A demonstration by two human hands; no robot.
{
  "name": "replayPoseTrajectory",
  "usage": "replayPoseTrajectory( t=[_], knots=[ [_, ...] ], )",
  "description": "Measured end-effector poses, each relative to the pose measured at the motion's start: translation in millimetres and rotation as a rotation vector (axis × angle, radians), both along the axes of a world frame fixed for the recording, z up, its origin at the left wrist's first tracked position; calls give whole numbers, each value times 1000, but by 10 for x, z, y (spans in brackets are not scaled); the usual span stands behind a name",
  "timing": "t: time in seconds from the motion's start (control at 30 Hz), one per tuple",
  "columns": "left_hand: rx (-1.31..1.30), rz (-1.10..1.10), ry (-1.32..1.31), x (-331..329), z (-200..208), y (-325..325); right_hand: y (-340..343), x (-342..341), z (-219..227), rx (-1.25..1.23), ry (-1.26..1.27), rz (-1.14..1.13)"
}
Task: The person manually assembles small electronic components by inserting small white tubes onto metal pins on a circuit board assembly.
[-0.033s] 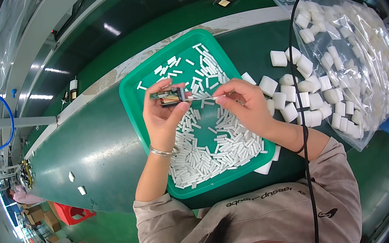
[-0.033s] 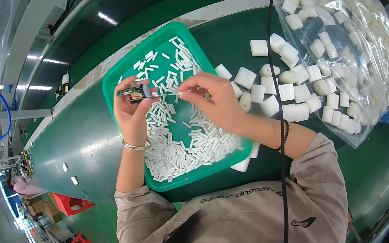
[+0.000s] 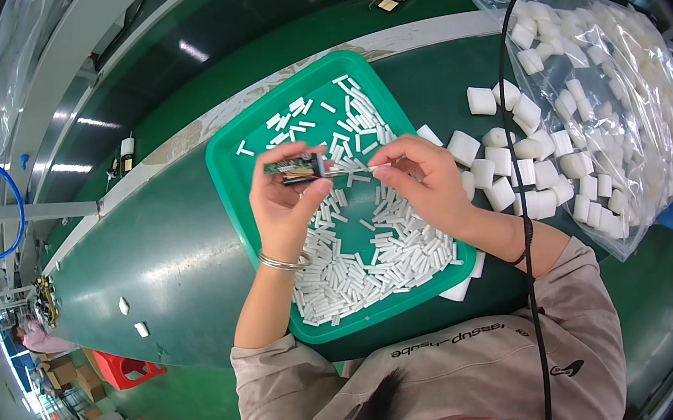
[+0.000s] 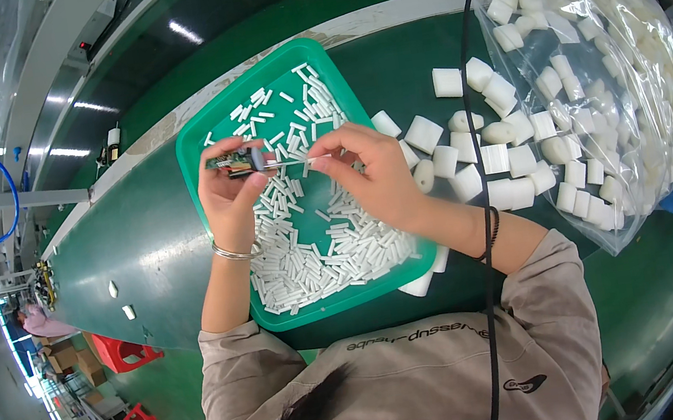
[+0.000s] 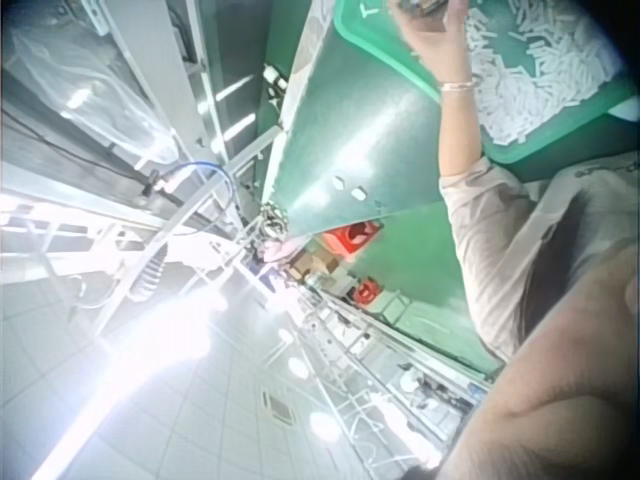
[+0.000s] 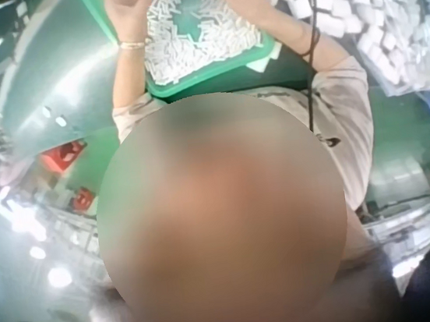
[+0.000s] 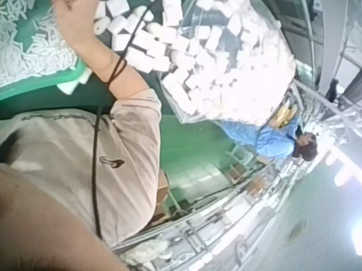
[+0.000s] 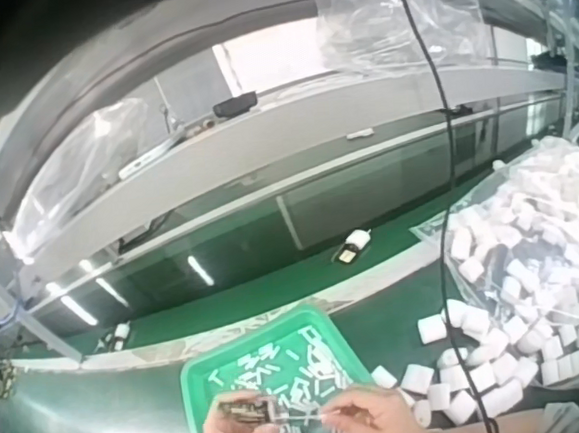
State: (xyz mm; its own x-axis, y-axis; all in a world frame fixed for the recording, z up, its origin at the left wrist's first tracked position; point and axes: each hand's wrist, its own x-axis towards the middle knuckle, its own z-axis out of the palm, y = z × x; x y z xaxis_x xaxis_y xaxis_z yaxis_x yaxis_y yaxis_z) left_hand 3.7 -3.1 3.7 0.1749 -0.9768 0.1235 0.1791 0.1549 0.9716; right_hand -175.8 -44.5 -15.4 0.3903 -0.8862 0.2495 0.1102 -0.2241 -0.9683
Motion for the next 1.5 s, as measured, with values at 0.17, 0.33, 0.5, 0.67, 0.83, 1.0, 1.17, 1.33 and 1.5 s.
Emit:
replayPoseTrajectory(
  t=[0.17, 0.33, 0.5, 0.67, 0.83, 1.0, 1.17, 1.33, 1.5],
  knots=[
    [-101, -108, -407, -75, 20, 53, 5, -5, 38, -190, 90, -61],
    [27, -75, -256, -119, 29, 80, -102, -66, 42, -593, 181, -55],
    [97, -118, -125, -147, 16, 67, -172, -144, 77, -1158, 342, -80],
    [167, -45, 23, -141, 49, 16, -302, -233, 342, -1041, 591, -114],
    [166, 57, 45, -60, 32, 22, -616, -717, 412, -689, 1409, -398],
    [156, 0, 199, -25, -24, -2, -657, -737, 237, -522, 1644, -231],
    [176, -96, 264, 13, -52, 38, -581, -560, 396, -491, 1212, -212],
    [128, -126, 308, 27, -94, 27, -268, -120, 128, 106, 57, 179],
    [84, 3, 137, -36, -13, 27, -26, 21, -73, 259, -152, 178]
  ],
)
